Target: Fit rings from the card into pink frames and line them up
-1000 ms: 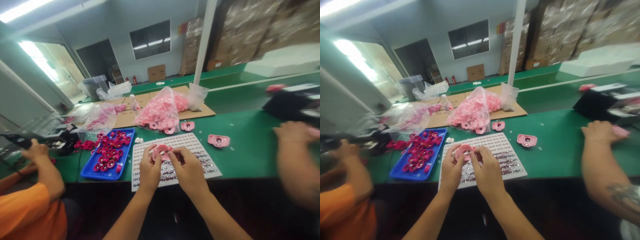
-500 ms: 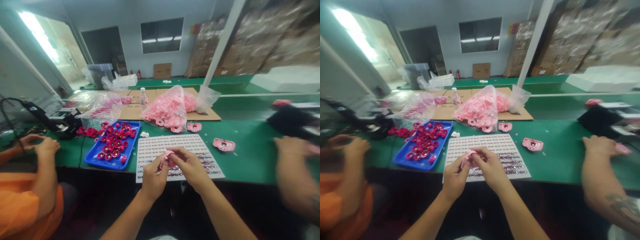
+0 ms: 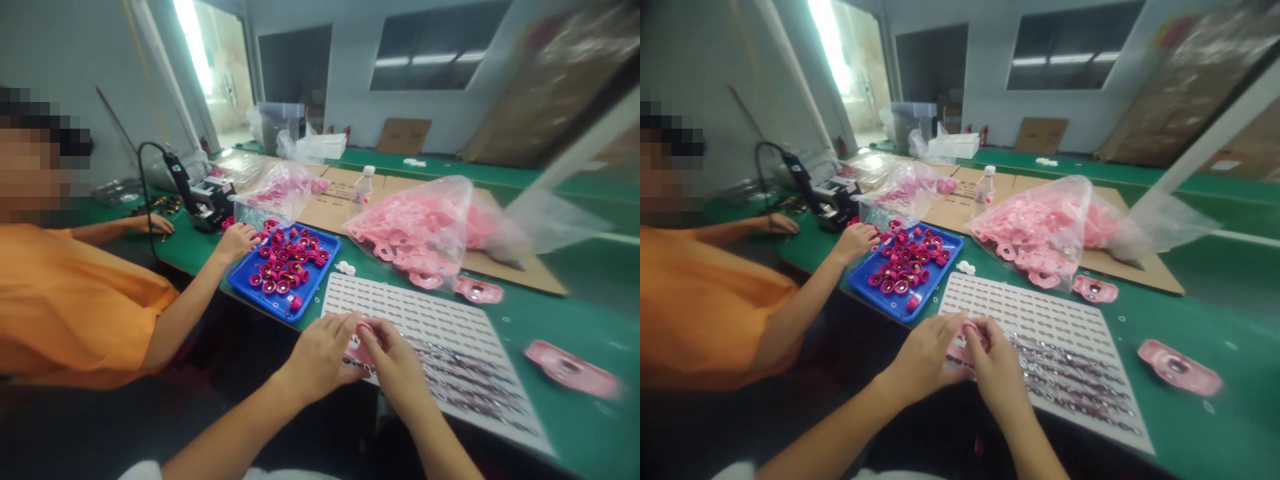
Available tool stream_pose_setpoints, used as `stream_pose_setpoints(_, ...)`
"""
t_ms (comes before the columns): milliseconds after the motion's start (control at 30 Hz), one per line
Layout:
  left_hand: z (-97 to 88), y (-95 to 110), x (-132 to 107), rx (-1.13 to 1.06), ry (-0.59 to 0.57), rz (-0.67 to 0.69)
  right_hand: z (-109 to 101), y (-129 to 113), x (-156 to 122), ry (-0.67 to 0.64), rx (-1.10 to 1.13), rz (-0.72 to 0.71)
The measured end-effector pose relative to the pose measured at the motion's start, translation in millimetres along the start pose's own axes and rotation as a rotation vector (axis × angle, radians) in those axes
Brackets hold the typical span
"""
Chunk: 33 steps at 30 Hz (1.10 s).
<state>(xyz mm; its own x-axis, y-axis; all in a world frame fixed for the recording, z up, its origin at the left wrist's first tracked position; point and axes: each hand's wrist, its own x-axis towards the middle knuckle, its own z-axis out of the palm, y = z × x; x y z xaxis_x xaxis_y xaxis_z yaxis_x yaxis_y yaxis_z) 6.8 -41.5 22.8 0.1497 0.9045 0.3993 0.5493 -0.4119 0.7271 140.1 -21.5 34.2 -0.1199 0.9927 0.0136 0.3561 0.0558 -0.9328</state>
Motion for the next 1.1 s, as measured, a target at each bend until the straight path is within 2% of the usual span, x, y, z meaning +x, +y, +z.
stream_pose_setpoints(133, -29.6, -19, -13, 0.181, 0.089, -0.012, 31, -25, 7, -0.131, -0.154, -0.07)
stream_pose_setpoints(233, -49.4, -30, -26, 0.279, 0.044, -0.024, 52, -44, 11, -0.219, -0.171, -0.134)
stream_pose_setpoints(300, -60.5, -38, -35, 0.273, 0.05, -0.105, 63, -48, 16, -0.331, -0.127, -0.174)
stream_pose_setpoints(367, -68.9, -50, -44, 0.178, 0.146, -0.268, 70, -44, 26, -0.429, -0.082, -0.223)
stream_pose_setpoints(433, -73.7, -62, -53, 0.003, 0.298, -0.454, 78, -33, 42, -0.404, -0.135, -0.308)
stream_pose_setpoints(533, -73.1, -77, -62, -0.277, 0.523, -0.633, 94, -13, 64, -0.258, -0.38, -0.467)
stream_pose_setpoints(633, -66.2, -83, -64, -0.407, 0.65, -0.665, 110, -2, 75, -0.22, -0.56, -0.572)
stream_pose_setpoints(700, -60.2, -82, -61, -0.442, 0.7, -0.667, 116, -1, 75, -0.212, -0.554, -0.6)
stream_pose_setpoints(800, -50.5, -75, -54, -0.505, 0.731, -0.648, 110, -9, 66, -0.194, -0.398, -0.525)
stream_pose_setpoints(933, -34.5, -58, -43, -0.666, 0.719, -0.496, 84, -34, 43, -0.188, -0.185, -0.311)
stream_pose_setpoints(1000, -25.5, -47, -38, -0.729, 0.695, -0.424, 69, -47, 30, -0.181, -0.153, -0.252)
stream_pose_setpoints(1100, -13.8, -31, -32, -0.779, 0.639, -0.366, 49, -57, 14, -0.165, -0.172, -0.238)
